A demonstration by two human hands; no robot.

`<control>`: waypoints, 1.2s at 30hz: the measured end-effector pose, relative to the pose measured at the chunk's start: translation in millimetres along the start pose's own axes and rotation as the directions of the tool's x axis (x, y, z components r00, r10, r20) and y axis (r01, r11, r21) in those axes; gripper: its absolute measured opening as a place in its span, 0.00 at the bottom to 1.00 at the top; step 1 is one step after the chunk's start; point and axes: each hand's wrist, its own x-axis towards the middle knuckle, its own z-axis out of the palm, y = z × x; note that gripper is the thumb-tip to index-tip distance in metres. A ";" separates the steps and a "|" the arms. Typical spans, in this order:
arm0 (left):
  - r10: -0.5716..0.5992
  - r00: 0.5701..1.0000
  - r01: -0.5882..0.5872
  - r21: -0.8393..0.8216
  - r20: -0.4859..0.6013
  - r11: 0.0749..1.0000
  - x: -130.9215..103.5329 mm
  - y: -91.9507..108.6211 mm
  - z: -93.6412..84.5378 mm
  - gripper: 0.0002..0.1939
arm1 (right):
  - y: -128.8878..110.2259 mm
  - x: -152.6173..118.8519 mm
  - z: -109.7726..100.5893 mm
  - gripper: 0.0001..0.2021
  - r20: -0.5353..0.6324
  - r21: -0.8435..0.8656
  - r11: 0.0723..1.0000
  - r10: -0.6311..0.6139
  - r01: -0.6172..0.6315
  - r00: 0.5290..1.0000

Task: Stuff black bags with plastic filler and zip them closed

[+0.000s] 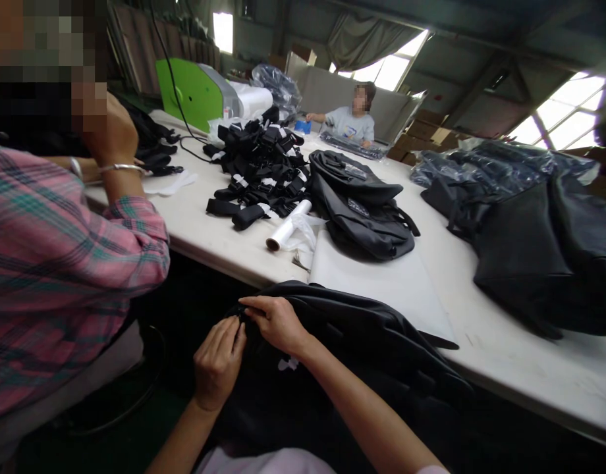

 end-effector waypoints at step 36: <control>-0.106 0.994 0.106 -0.051 0.009 0.993 3.2 4.5 3.7 0.04 | 11.8 -148.5 31.9 0.28 -0.163 -0.175 0.872 0.432 -0.457 0.887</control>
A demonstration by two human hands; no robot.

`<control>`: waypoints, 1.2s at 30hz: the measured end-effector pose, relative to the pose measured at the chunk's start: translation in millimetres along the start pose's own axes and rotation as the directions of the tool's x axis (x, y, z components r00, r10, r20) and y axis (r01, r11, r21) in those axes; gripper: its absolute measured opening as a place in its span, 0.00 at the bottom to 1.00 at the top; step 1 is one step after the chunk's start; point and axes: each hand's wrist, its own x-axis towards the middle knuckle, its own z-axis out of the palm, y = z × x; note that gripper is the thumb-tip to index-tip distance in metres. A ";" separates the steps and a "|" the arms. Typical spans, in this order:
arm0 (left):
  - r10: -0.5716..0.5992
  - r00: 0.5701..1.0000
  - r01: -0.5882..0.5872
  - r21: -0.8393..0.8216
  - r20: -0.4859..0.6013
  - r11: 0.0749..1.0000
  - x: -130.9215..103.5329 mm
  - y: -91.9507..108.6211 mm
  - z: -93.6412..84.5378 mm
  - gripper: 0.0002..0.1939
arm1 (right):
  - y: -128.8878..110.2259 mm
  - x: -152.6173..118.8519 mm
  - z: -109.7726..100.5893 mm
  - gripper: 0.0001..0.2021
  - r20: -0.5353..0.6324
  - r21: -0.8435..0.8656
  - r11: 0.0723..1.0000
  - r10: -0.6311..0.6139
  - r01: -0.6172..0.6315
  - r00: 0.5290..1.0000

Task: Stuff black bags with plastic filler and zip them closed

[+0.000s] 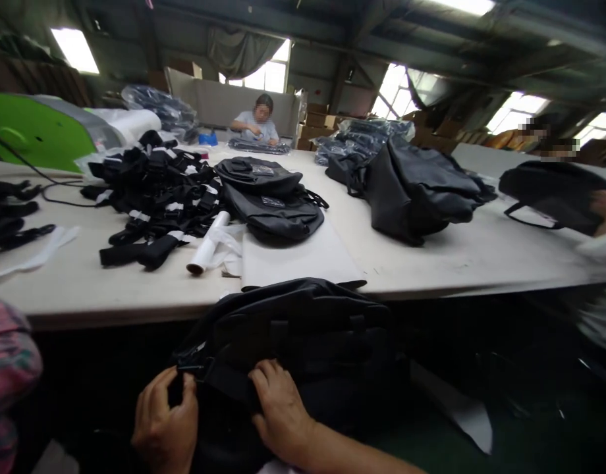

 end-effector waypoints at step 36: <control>0.730 0.649 -0.520 -0.575 0.214 0.631 39.1 89.9 -72.2 0.15 | -27.4 85.1 -211.2 0.11 0.480 -0.186 0.905 -0.256 0.383 0.839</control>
